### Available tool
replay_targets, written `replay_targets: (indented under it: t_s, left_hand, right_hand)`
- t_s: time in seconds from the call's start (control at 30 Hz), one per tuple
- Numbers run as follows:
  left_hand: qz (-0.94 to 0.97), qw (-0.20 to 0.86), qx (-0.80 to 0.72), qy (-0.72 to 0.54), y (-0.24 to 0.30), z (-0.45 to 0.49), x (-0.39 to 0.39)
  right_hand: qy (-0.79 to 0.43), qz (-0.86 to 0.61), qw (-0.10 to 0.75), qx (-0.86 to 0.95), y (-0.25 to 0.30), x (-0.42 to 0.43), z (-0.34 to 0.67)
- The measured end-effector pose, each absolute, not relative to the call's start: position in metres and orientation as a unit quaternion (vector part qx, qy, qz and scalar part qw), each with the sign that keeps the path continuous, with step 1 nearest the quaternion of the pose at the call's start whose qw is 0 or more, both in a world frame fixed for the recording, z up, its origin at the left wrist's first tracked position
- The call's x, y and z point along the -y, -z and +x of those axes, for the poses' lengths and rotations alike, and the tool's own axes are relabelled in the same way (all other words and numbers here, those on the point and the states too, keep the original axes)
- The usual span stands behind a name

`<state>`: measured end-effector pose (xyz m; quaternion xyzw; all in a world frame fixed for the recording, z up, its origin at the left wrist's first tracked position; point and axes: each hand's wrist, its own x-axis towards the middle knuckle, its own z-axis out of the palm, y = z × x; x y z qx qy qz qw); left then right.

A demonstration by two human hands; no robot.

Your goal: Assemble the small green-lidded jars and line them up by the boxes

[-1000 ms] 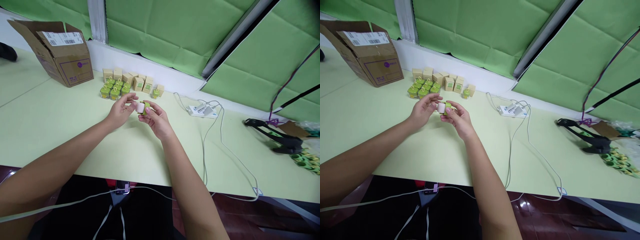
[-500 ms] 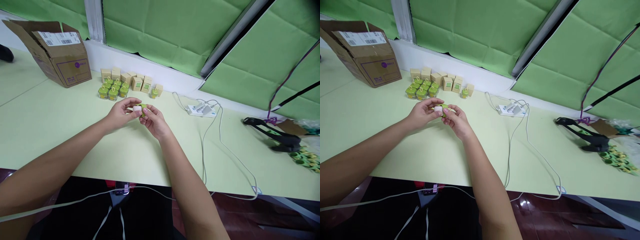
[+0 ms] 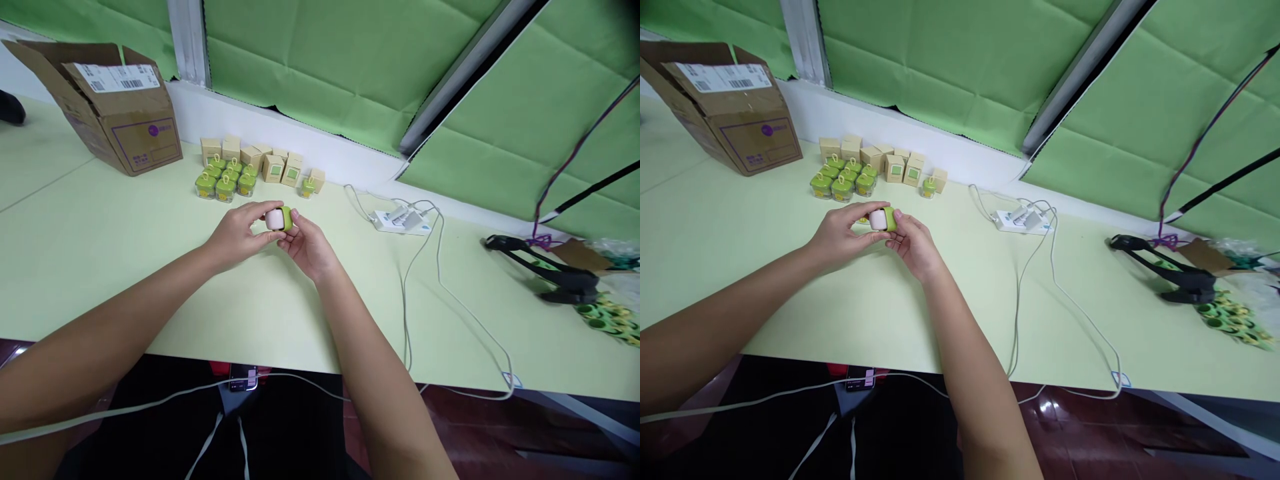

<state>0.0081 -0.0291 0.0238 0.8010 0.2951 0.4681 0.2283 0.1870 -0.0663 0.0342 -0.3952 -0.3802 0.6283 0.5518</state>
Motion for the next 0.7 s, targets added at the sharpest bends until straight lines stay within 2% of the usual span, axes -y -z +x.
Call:
replay_targets:
  t_s: [0.2, 0.43, 0.57, 0.7]
  left_hand:
    - [0.799, 0.208, -0.289, -0.485, -0.026, 0.008, 0.03]
    - [0.841, 0.168, -0.283, -0.429, -0.026, 0.003, 0.024]
    - [0.804, 0.116, -0.39, -0.434, -0.02, -0.003, 0.009]
    - [0.811, 0.12, -0.46, -0.34, -0.003, -0.007, -0.005]
  right_hand:
    - [-0.616, -0.392, 0.578, 0.364, -0.032, 0.065, 0.188]
    - [-0.539, -0.451, 0.611, 0.364, -0.028, 0.062, 0.19]
    - [-0.485, -0.492, 0.65, 0.316, -0.027, 0.058, 0.195]
    - [-0.48, -0.504, 0.663, 0.275, -0.024, 0.055, 0.198]
